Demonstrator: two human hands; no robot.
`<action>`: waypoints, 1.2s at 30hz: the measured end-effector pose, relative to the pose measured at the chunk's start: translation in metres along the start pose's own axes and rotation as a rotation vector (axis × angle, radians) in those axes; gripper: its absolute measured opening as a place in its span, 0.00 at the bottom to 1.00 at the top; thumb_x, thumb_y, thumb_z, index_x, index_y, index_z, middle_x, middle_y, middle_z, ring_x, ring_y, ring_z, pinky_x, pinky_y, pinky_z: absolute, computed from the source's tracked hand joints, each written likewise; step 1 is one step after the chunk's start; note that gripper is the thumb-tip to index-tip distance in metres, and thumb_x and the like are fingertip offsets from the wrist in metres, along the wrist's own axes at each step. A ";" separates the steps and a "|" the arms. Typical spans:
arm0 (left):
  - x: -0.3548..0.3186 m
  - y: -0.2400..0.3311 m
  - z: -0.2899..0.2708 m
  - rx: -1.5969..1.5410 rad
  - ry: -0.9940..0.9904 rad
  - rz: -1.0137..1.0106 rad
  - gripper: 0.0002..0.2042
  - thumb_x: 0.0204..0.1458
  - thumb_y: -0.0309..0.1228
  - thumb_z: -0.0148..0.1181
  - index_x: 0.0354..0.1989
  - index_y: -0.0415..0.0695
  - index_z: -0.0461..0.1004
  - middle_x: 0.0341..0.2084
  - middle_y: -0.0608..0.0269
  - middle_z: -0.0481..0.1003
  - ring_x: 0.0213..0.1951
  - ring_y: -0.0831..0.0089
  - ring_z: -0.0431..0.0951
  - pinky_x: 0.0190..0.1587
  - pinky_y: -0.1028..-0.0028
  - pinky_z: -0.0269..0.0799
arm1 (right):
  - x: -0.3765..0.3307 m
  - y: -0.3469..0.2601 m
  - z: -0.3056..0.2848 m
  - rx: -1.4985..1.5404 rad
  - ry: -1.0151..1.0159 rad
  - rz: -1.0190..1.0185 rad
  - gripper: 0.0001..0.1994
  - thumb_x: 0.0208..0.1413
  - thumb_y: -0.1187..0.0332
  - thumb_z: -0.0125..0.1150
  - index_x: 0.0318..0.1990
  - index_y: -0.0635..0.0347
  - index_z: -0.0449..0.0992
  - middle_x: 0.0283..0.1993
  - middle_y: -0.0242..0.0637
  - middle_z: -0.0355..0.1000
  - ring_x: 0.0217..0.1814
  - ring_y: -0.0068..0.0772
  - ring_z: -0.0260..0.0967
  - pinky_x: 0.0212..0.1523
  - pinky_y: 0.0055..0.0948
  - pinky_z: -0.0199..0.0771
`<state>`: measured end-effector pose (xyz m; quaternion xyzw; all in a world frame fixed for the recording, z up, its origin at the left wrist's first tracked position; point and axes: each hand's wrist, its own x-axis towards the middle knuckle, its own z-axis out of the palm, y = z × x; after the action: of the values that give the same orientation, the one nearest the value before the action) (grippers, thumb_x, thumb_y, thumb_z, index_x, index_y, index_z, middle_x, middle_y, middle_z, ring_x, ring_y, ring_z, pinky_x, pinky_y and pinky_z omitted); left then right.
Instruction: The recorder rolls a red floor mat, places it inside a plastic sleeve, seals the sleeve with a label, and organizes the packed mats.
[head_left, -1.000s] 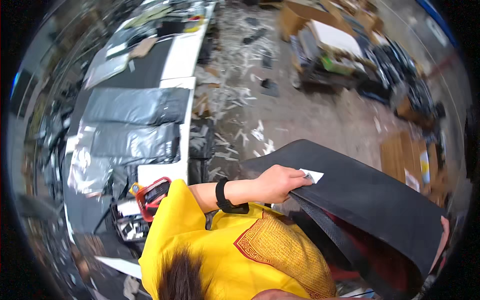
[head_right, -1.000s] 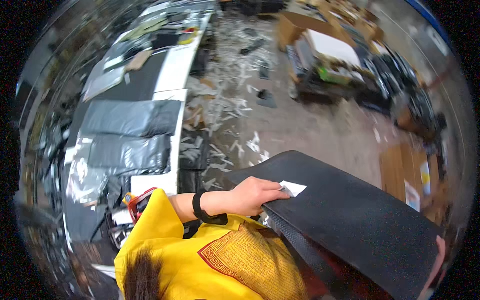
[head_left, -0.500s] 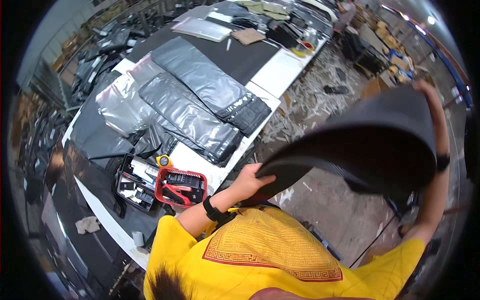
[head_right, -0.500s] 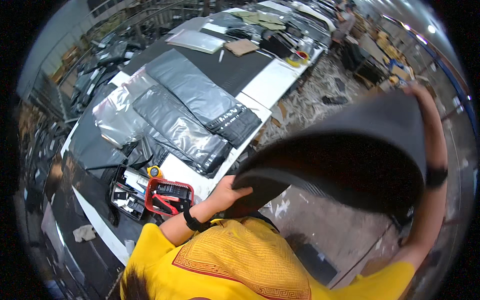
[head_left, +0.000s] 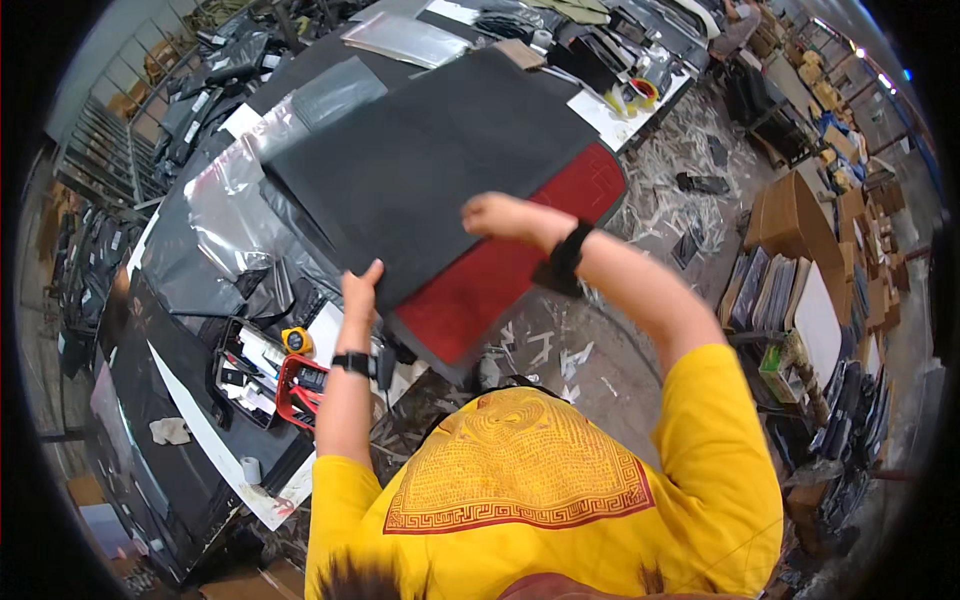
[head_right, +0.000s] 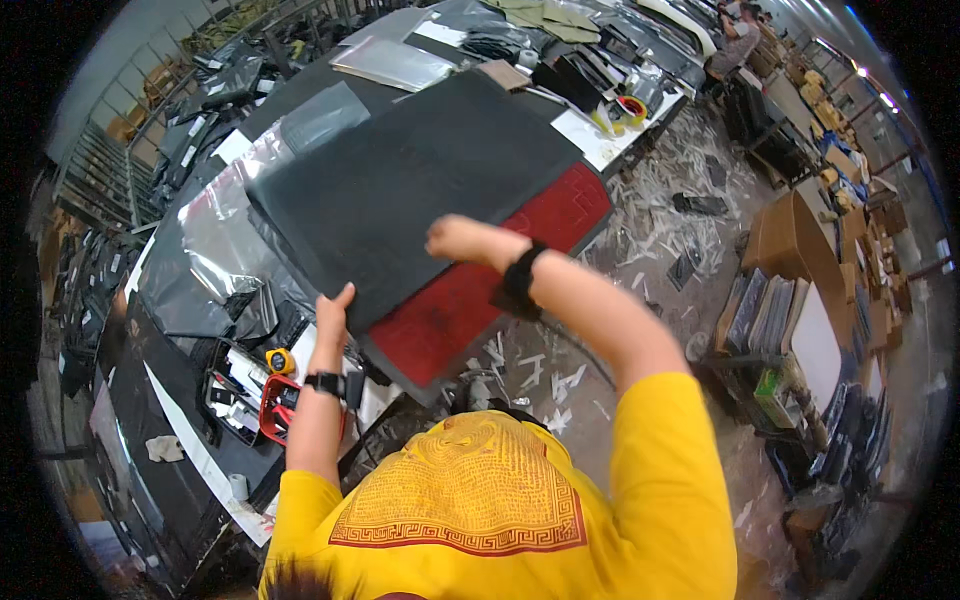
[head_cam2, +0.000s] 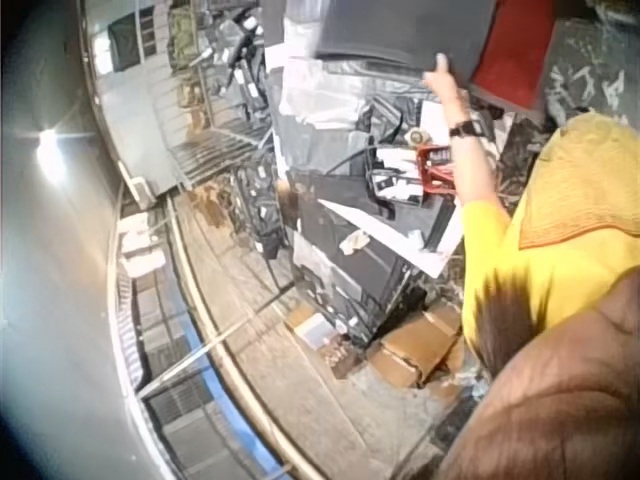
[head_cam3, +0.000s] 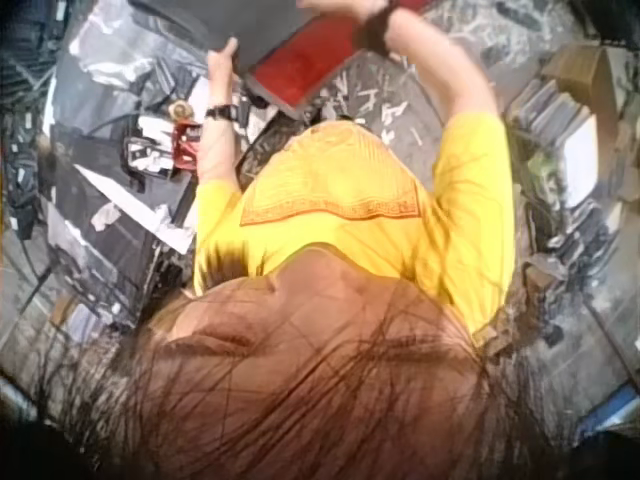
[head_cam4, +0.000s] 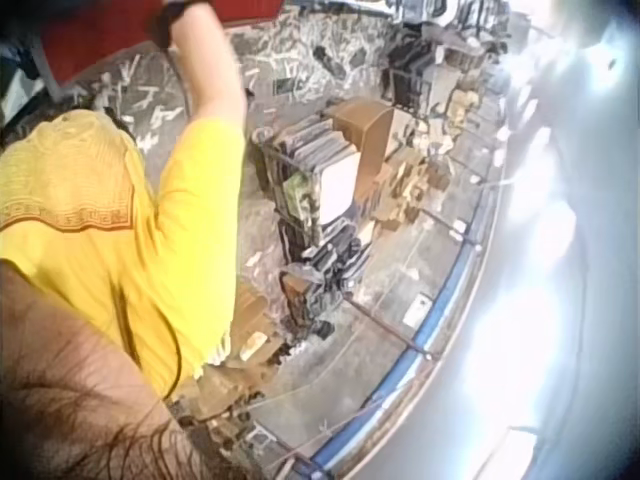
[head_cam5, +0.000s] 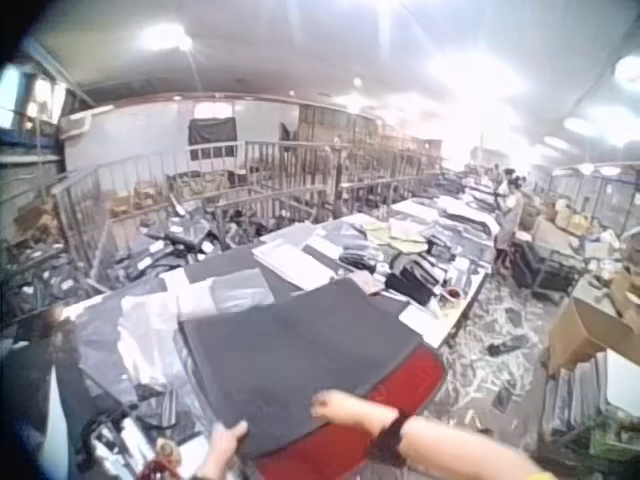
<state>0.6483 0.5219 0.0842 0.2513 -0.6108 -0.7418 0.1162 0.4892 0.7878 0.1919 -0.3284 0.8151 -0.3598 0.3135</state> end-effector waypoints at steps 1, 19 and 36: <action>0.020 -0.021 -0.022 -0.048 0.002 -0.098 0.17 0.51 0.25 0.65 0.45 0.26 0.73 0.38 0.49 0.78 0.36 0.62 0.80 0.41 0.67 0.77 | -0.014 0.042 0.025 0.226 -0.054 0.283 0.10 0.55 0.64 0.58 0.38 0.62 0.76 0.33 0.34 0.75 0.33 0.27 0.71 0.32 0.27 0.71; 0.002 -0.090 -0.089 0.373 0.029 -0.156 0.16 0.56 0.33 0.60 0.44 0.30 0.75 0.32 0.58 0.79 0.37 0.72 0.75 0.42 0.72 0.69 | -0.119 0.164 0.202 1.258 0.655 0.670 0.07 0.58 0.72 0.59 0.29 0.55 0.67 0.29 0.33 0.69 0.31 0.29 0.72 0.37 0.30 0.80; -0.002 -0.061 -0.047 1.735 -0.504 0.802 0.39 0.46 0.47 0.65 0.61 0.32 0.62 0.63 0.37 0.59 0.62 0.39 0.61 0.58 0.54 0.66 | -0.093 0.116 0.247 1.188 0.560 0.753 0.09 0.59 0.68 0.61 0.44 0.59 0.72 0.36 0.33 0.75 0.27 0.26 0.73 0.29 0.24 0.80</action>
<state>0.6823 0.4971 0.0202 -0.1415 -0.9896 0.0256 0.0009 0.6925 0.8255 -0.0091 0.2999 0.5906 -0.6771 0.3207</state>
